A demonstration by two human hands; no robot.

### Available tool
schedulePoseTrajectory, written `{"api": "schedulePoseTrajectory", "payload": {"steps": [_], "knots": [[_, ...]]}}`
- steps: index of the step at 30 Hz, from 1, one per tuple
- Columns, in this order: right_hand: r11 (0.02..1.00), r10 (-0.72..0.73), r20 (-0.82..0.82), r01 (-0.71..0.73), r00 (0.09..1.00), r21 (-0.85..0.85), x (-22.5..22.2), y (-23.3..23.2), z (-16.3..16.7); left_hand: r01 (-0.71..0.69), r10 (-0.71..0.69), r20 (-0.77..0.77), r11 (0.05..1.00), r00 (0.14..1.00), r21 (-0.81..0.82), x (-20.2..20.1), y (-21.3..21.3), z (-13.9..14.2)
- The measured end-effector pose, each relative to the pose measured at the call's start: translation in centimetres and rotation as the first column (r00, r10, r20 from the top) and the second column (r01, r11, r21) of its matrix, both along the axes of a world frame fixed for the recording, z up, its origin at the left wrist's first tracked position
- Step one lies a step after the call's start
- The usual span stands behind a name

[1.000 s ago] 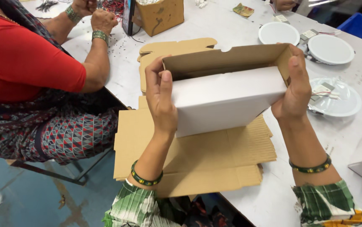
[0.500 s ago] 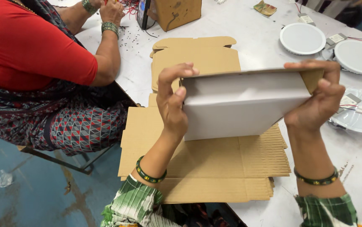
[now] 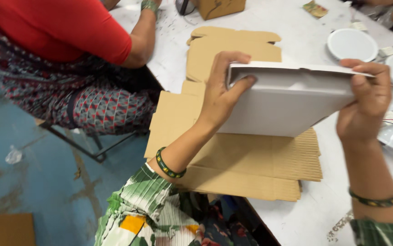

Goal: The person assembles flat cardboard boxes, places a plastic-wrapped circular item and a small white adapter inside, then closes the box and stacks it. The process is repeated for several units.

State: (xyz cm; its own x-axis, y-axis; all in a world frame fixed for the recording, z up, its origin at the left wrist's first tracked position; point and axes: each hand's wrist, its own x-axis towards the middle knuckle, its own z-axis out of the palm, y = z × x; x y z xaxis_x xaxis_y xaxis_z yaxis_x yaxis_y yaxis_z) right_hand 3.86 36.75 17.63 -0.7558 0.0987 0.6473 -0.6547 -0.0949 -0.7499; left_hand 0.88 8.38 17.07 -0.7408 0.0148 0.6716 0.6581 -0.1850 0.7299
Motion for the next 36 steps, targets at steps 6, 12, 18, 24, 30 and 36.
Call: {"api": "schedulePoseTrajectory", "payload": {"steps": [6,12,18,24,30,36], "knots": [[0.998,0.014,-0.008,-0.013,1.0,0.062,-0.8,0.8,-2.5,-0.143,0.144,-0.032,0.989,0.989,0.048,-0.5,1.4,0.3],[0.987,0.109,0.137,-0.09,0.985,-0.136,-3.4,3.9,-6.5,-0.365,0.359,-0.151,0.931,0.921,-0.011,0.0,2.1,-0.5],[0.982,0.053,0.051,-0.043,0.997,-0.186,-1.9,3.0,-6.2,-0.303,0.299,-0.226,0.953,0.927,0.017,0.0,1.5,-1.3],[0.995,-0.032,-0.096,0.041,0.995,0.096,-0.3,0.5,-1.1,-0.266,0.231,-0.288,0.96,0.929,-0.086,0.8,0.1,0.0],[0.457,-0.099,0.173,-0.11,0.98,0.883,0.2,1.3,9.5,-0.052,-0.099,-0.165,0.689,0.981,-0.723,0.3,-3.2,7.0],[-0.062,-0.315,0.394,-0.433,0.864,0.899,-3.5,-4.3,11.7,-0.01,-0.099,-0.012,0.02,0.995,-1.0,-1.7,0.9,10.6]]}}
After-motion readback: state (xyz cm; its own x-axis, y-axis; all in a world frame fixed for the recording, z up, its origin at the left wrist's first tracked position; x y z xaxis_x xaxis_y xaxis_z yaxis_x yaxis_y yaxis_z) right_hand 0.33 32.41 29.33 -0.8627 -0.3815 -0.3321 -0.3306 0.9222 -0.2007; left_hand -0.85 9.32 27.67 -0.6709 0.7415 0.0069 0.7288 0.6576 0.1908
